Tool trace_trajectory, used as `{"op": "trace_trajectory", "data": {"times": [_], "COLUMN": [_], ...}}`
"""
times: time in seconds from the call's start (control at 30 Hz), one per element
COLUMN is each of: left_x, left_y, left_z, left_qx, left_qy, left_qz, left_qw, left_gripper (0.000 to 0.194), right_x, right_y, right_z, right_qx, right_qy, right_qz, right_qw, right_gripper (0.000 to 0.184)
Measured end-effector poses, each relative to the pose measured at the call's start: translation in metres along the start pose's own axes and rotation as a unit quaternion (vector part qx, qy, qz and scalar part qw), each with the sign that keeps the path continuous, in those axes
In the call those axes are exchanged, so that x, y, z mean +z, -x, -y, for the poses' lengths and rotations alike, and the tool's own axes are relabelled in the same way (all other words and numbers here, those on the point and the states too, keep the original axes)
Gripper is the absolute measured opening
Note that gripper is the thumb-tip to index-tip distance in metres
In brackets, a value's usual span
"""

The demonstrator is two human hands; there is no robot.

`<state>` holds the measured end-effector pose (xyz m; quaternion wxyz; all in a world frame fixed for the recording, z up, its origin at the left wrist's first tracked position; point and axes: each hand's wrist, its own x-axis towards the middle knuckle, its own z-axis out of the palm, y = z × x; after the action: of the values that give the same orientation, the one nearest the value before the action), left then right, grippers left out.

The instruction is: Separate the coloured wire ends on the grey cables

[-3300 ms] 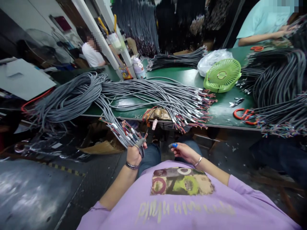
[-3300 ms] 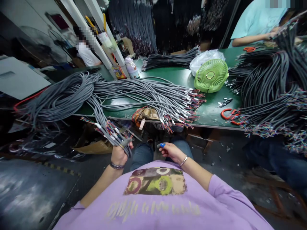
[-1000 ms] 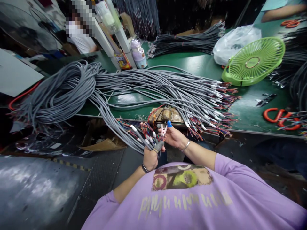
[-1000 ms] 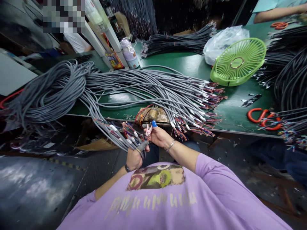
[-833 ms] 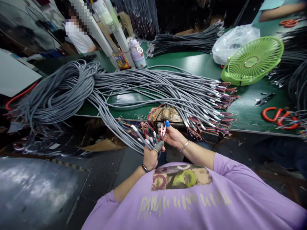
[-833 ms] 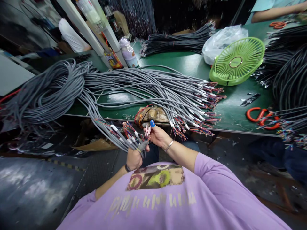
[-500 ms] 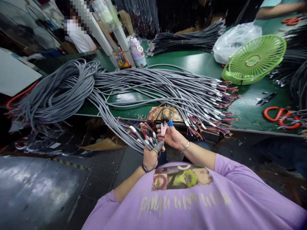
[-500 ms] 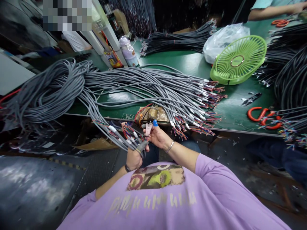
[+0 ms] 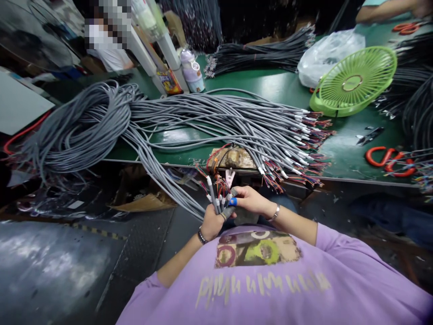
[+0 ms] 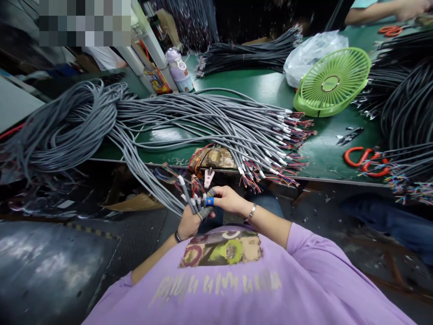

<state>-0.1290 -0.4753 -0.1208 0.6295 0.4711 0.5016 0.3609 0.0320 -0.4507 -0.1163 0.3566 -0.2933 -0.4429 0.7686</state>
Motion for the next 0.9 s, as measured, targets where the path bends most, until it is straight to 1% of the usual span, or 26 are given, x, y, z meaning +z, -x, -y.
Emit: {"op": "trace_trajectory", "data": {"times": [0.07,0.13,0.2,0.27,0.33,0.43,0.5,0.57,0.63,0.7,0.8,0.83,0.9], "left_x": [-0.001,-0.002,-0.002,-0.003,-0.002,-0.002,-0.003,-0.003,-0.004,-0.004,-0.004,-0.003,-0.003], "left_y": [0.001,0.001,0.0,-0.001,-0.001,-0.001,0.0,0.002,0.002,0.002,-0.001,-0.002,-0.003], "left_z": [-0.001,0.001,0.003,0.005,0.006,0.008,0.009,0.01,0.011,0.012,0.012,0.011,0.008], "left_qx": [0.001,0.022,0.053,0.074,0.08,0.081,0.071,0.049,0.041,0.057,0.075,0.073,0.067], "left_qy": [-0.004,0.004,0.019,0.035,0.044,0.038,0.021,-0.004,-0.016,-0.002,0.055,0.074,0.109], "left_qz": [0.007,-0.008,-0.039,-0.064,-0.069,-0.056,-0.037,-0.005,0.007,-0.018,-0.074,-0.085,-0.102], "left_qw": [1.0,1.0,0.998,0.995,0.993,0.994,0.997,0.999,0.999,0.998,0.993,0.991,0.987], "left_gripper": [0.02,0.021,0.022,0.023,0.023,0.022,0.022,0.019,0.018,0.018,0.018,0.019,0.02], "right_x": [0.0,-0.003,-0.006,-0.008,-0.008,-0.003,0.002,0.005,0.007,0.006,0.002,0.0,-0.003], "right_y": [0.002,0.003,0.004,0.005,0.005,0.004,0.004,0.004,0.003,0.0,-0.004,-0.005,-0.005], "right_z": [0.0,-0.001,-0.004,-0.007,-0.01,-0.011,-0.01,-0.009,-0.007,-0.006,-0.007,-0.008,-0.012], "right_qx": [-0.011,-0.016,-0.013,0.0,0.015,0.008,-0.005,-0.006,-0.004,-0.012,-0.011,-0.004,0.015], "right_qy": [0.013,0.013,0.003,-0.011,-0.025,-0.02,-0.015,-0.016,-0.006,0.028,0.072,0.066,0.017], "right_qz": [-0.002,-0.008,-0.034,-0.074,-0.099,-0.106,-0.093,-0.072,-0.069,-0.101,-0.175,-0.198,-0.235], "right_qw": [1.0,1.0,0.999,0.997,0.995,0.994,0.996,0.997,0.998,0.994,0.982,0.978,0.972], "right_gripper": [0.034,0.032,0.033,0.035,0.036,0.035,0.035,0.036,0.037,0.036,0.036,0.037,0.038]}}
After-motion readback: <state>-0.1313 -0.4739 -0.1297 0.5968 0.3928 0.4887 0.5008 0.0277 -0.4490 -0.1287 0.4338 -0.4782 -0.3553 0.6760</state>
